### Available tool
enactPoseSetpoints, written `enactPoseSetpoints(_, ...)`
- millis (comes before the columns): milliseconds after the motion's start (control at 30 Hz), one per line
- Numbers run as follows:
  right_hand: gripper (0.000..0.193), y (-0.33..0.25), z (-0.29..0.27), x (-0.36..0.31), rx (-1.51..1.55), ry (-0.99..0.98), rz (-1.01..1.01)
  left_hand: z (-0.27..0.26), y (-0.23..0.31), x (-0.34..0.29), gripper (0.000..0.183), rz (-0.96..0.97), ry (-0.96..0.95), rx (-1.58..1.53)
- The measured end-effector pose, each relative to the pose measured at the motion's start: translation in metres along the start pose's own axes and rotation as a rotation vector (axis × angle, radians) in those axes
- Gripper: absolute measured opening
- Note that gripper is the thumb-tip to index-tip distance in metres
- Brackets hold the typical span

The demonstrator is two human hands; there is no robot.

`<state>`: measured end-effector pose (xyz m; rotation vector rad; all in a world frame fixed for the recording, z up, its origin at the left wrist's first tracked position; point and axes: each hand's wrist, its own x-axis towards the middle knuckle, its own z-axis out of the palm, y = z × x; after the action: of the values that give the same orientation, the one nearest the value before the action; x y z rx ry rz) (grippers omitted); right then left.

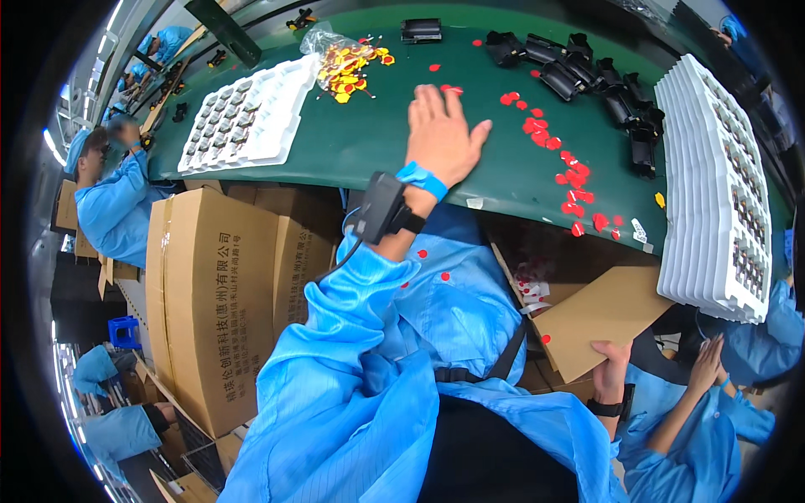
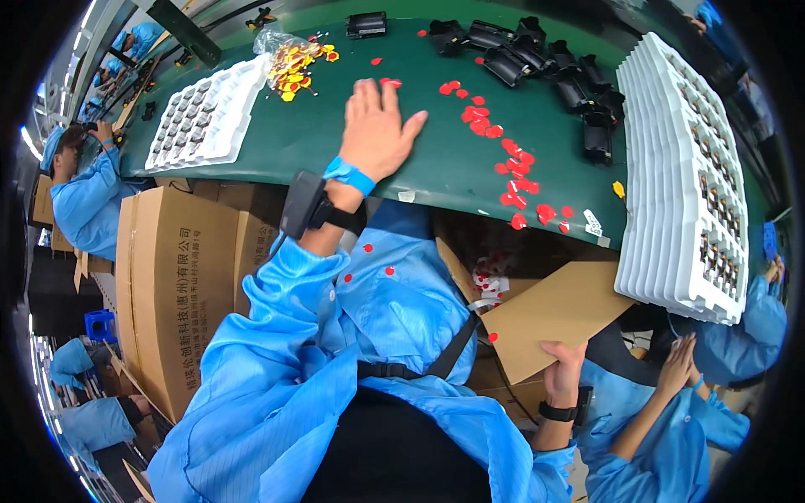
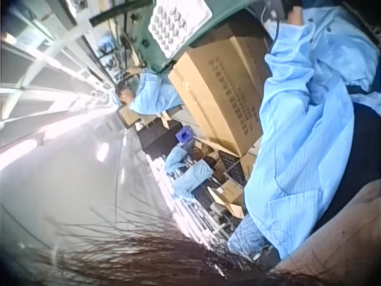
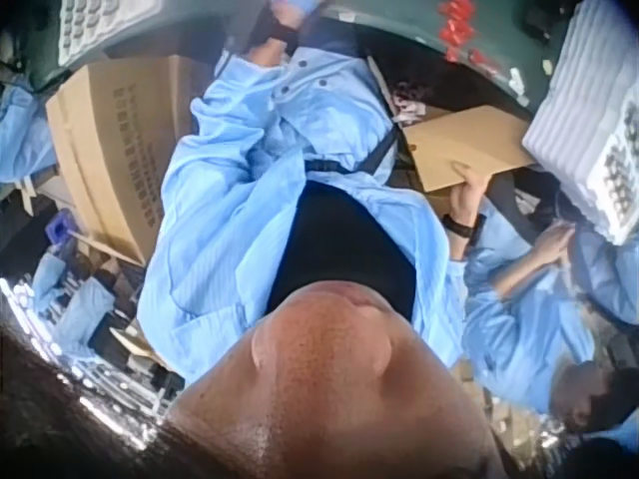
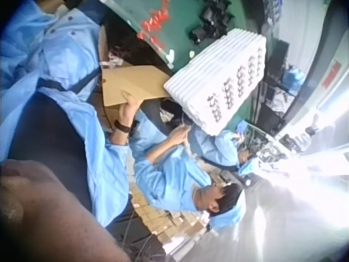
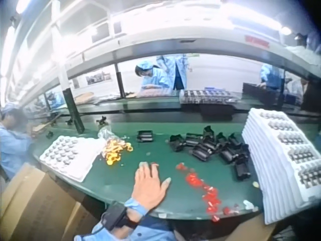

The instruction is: Assembling small electronic components, applying stickers, and packing them into boxes on an assembly line.

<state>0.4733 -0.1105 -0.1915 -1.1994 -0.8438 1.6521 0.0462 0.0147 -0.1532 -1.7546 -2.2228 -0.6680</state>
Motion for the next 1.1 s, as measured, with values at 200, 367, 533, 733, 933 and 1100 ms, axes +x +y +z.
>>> enactPoseSetpoints(200, 0.067, -0.004, 0.004, -0.002, 0.037, 0.009, 0.004, 0.024, -0.014, 0.060, 0.081, -0.033, 0.054, -0.058)
enactPoseSetpoints(367, 0.067, -0.005, 0.001, -0.002, 0.043, 0.011, -0.001, 0.043, 0.012, 0.081, 0.081, 0.155, -0.114, -0.100)
enactPoseSetpoints(533, 0.068, -0.002, -0.002, -0.004, 0.037, -0.020, 0.023, 0.054, 0.003, 0.127, 0.088, 0.014, -0.125, -0.137)
enactPoseSetpoints(733, 0.068, -0.005, 0.007, -0.010, 0.071, 0.039, 0.034, 0.057, -0.010, 0.128, 0.085, 0.136, -0.206, -0.135)
enactPoseSetpoints(933, 0.067, -0.003, 0.005, 0.000, 0.042, 0.002, 0.030, 0.026, 0.057, 0.050, 0.084, 0.277, -0.240, -0.111)
enactPoseSetpoints(1100, 0.068, -0.004, 0.002, -0.001, 0.038, -0.040, 0.044, 0.044, 0.068, 0.077, 0.086, 0.273, -0.215, -0.230)
